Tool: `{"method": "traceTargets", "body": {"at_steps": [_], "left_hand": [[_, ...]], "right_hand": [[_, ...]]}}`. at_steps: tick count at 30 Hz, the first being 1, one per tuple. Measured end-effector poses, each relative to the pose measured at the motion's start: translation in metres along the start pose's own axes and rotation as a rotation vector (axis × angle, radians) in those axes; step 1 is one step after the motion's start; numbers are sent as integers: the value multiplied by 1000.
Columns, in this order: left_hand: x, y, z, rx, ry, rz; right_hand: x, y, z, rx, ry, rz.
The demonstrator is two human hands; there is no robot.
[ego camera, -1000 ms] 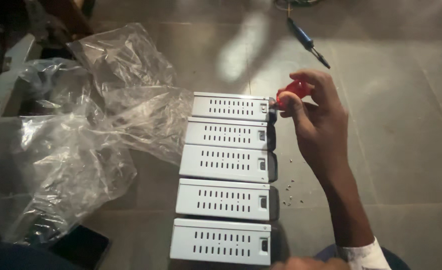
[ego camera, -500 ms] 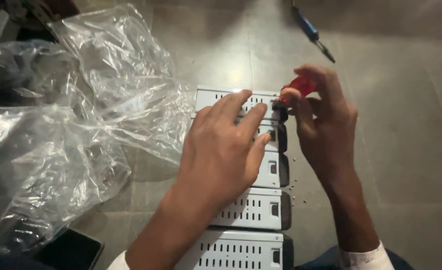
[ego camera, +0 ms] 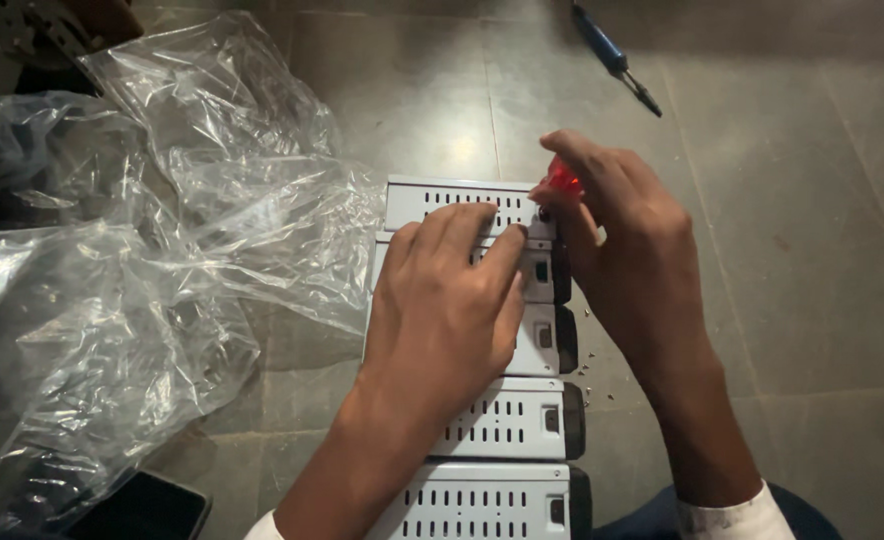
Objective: The person uses a red screwdriver to tighten screws on the back panels of several stacked white electronic devices. They occasionally lift and reposition the devices to access different screw locations.
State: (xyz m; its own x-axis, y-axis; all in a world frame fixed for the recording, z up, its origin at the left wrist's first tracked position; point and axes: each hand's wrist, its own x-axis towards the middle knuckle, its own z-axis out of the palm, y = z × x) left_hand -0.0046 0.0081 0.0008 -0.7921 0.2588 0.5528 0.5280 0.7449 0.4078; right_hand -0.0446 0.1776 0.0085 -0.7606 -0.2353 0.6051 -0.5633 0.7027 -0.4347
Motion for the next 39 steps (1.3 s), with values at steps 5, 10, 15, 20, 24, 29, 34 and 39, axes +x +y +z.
{"method": "traceTargets", "body": {"at_steps": [5, 10, 15, 20, 24, 29, 34, 39], "left_hand": [[2, 5, -2, -3, -8, -1], [2, 6, -3, -3, -2, -6], [1, 5, -4, -5, 2, 4], [1, 4, -3, -7, 2, -24], [2, 2, -2, 8, -11, 6], [0, 3, -2, 28, 0, 12], [1, 4, -1, 22, 36, 5], [1, 4, -1, 29, 22, -1]], "right_hand": [[4, -5, 2, -15, 15, 52], [7, -7, -6, 334, -66, 96], [4, -13, -8, 194, -63, 112], [12, -12, -8, 179, -39, 162], [15, -8, -12, 359, -115, 160], [9, -5, -4, 224, -47, 142], [5, 7, -4, 468, -113, 159], [7, 6, -5, 136, -4, 29]]}}
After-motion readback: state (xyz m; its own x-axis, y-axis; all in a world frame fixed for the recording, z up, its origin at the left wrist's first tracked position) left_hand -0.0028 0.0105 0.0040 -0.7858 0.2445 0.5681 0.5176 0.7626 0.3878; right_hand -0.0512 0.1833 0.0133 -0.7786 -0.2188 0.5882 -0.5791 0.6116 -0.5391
